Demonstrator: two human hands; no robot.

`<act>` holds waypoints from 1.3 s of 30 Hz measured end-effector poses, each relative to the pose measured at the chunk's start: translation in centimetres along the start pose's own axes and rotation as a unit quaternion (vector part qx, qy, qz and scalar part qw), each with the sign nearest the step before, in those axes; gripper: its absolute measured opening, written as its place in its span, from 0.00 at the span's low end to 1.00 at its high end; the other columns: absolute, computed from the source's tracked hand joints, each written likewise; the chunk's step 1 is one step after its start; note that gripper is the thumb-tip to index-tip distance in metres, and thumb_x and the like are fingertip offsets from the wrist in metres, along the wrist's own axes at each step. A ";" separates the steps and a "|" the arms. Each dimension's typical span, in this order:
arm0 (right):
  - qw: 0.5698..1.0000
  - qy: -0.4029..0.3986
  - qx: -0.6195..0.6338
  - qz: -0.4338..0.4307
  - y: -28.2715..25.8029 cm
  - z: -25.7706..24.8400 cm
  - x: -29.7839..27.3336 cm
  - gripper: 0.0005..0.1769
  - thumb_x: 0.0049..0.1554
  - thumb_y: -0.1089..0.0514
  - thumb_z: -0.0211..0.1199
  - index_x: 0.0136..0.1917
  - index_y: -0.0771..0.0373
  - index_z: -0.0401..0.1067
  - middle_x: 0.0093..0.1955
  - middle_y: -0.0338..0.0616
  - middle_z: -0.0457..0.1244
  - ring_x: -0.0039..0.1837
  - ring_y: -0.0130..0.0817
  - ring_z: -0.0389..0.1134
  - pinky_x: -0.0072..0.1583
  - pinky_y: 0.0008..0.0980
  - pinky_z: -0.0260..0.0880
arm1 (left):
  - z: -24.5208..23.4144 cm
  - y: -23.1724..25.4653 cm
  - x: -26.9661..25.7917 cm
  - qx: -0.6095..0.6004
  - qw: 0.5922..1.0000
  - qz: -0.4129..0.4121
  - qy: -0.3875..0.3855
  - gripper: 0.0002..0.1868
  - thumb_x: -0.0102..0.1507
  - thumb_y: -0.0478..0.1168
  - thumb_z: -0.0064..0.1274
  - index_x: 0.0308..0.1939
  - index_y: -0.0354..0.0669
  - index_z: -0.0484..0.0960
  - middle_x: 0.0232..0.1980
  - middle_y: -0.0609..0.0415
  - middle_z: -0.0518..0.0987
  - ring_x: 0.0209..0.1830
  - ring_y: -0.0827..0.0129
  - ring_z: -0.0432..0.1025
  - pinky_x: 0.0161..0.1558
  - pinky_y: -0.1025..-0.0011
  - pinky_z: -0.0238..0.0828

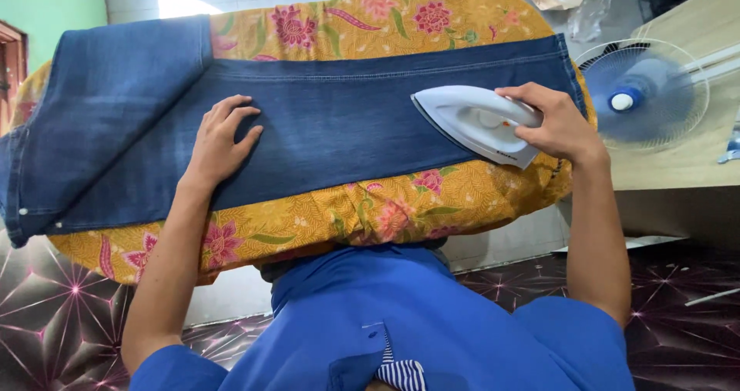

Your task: Ironing a pair of denim jeans on an ironing board.

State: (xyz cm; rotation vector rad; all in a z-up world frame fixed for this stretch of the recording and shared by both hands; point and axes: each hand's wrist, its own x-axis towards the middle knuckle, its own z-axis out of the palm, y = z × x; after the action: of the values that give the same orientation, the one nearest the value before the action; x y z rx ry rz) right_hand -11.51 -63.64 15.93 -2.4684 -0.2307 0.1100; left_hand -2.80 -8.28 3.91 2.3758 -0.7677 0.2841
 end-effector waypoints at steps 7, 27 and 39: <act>0.999 0.005 -0.029 -0.026 0.2 0.9 1.1 0.30 0.49 0.63 0.64 0.67 0.59 0.71 0.60 0.49 0.68 0.59 0.41 0.72 0.62 0.39 0.72 | 0.1 -0.3 -0.2 -0.007 1.000 -0.005 0.001 0.17 0.65 0.40 0.61 0.56 0.39 0.81 0.68 0.46 0.75 0.72 0.52 0.67 0.71 0.57 0.60; 0.939 -0.033 -0.170 -0.296 -20.1 15.7 12.5 0.20 0.58 0.40 0.67 0.56 0.53 0.79 0.51 0.44 0.72 0.47 0.46 0.74 0.47 0.44 0.73 | 0.8 -4.9 -0.9 -0.178 0.940 -0.172 0.236 0.15 0.70 0.43 0.57 0.35 0.35 0.84 0.28 0.53 0.82 0.27 0.77 0.76 0.31 0.74 0.70; 0.923 -0.074 -0.187 -0.327 -23.8 18.1 12.7 0.22 0.60 0.39 0.63 0.59 0.54 0.76 0.46 0.46 0.70 0.44 0.49 0.73 0.45 0.47 0.72 | -0.7 -4.1 -0.8 -0.222 0.934 -0.111 0.255 0.10 0.65 0.39 0.61 0.40 0.33 0.80 0.32 0.55 0.81 0.33 0.80 0.75 0.34 0.77 0.72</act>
State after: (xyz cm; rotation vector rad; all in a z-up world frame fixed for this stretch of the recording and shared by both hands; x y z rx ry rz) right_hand -4.77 -31.80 16.13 -2.6080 -1.2233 -0.0402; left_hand -1.04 -4.89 2.18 1.8181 -0.2733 0.5413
